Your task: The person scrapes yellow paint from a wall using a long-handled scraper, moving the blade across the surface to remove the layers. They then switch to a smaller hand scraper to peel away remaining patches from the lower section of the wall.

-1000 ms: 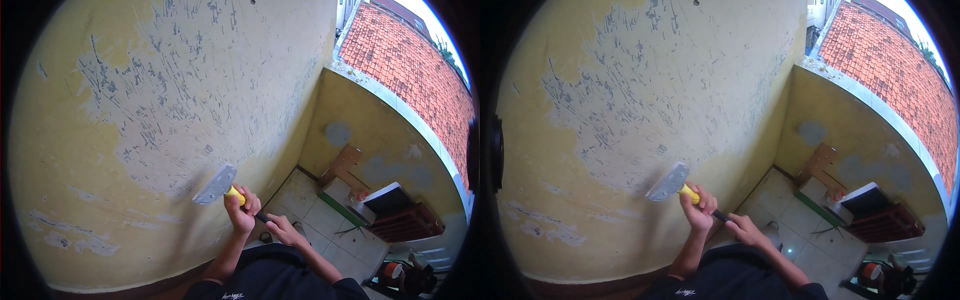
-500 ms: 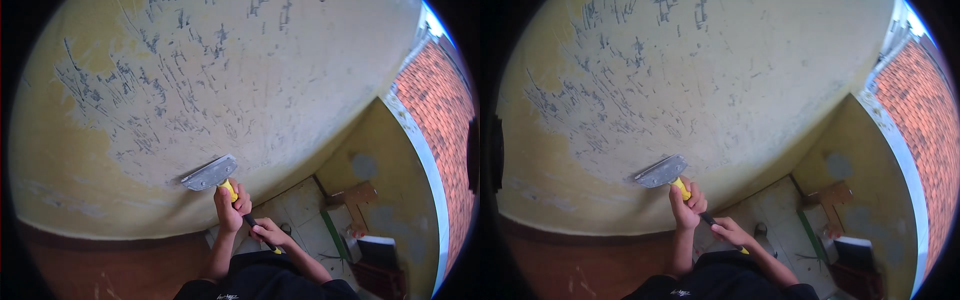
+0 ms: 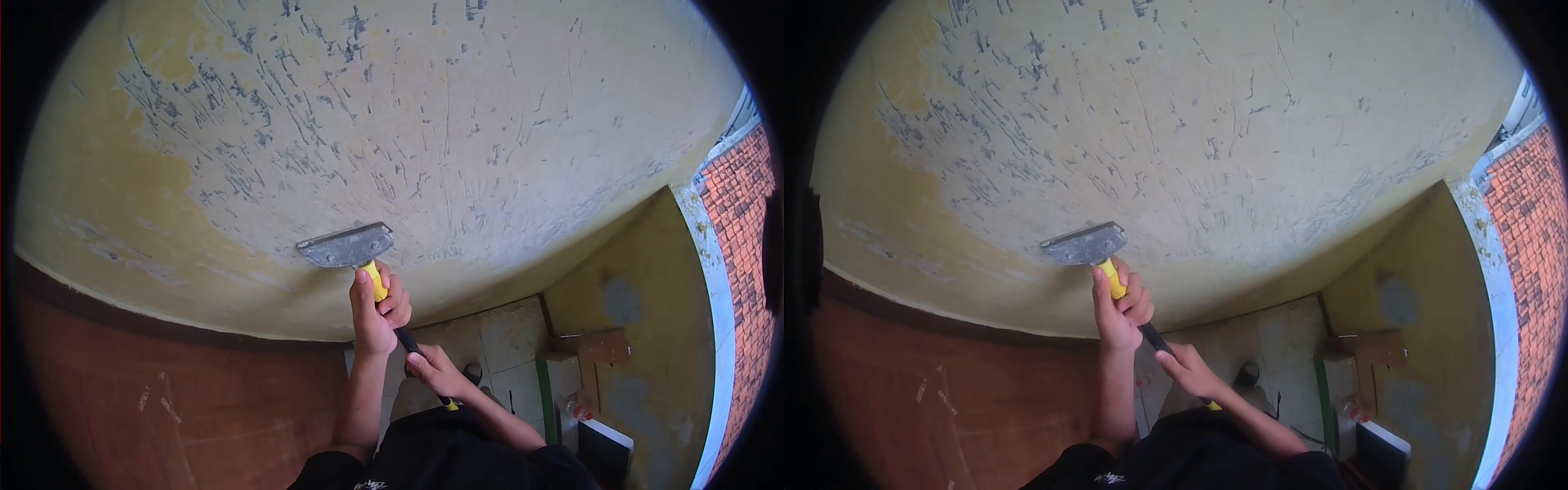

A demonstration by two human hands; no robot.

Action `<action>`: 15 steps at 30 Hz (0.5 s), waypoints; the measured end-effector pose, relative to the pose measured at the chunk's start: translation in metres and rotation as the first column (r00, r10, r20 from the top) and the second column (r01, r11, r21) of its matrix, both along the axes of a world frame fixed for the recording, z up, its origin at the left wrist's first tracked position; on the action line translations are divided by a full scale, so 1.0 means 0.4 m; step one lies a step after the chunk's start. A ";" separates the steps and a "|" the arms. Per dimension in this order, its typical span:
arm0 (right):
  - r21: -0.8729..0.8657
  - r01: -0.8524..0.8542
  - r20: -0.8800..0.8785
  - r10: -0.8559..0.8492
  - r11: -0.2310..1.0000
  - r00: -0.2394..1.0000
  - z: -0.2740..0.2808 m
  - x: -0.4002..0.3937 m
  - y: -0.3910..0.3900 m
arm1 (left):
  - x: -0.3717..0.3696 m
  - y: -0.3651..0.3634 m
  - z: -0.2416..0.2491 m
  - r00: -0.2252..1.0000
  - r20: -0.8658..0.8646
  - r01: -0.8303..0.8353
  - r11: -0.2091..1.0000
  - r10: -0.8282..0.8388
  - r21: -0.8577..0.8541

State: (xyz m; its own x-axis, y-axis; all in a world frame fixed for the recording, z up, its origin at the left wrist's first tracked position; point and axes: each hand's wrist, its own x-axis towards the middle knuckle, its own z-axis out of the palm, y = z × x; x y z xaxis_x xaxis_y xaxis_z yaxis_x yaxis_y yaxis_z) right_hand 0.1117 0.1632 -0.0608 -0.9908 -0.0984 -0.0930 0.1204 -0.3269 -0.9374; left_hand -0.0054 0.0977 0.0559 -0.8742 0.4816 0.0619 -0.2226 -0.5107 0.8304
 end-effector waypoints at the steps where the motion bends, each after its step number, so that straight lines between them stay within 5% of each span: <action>1: -0.002 0.002 -0.020 -0.003 1.000 1.000 0.001 -0.001 -0.001 | 0.004 0.000 0.003 1.000 0.002 -0.014 1.000 0.014 -0.007; 10: 0.070 0.037 -0.015 -0.036 0.997 0.999 0.025 0.000 0.005 | 0.008 0.010 0.023 0.999 -0.006 -0.041 0.999 0.041 -0.001; 15: 0.089 0.077 -0.170 -0.062 0.993 0.984 0.147 -0.046 -0.001 | -0.020 0.004 0.185 0.995 -0.091 0.057 0.996 -0.051 0.070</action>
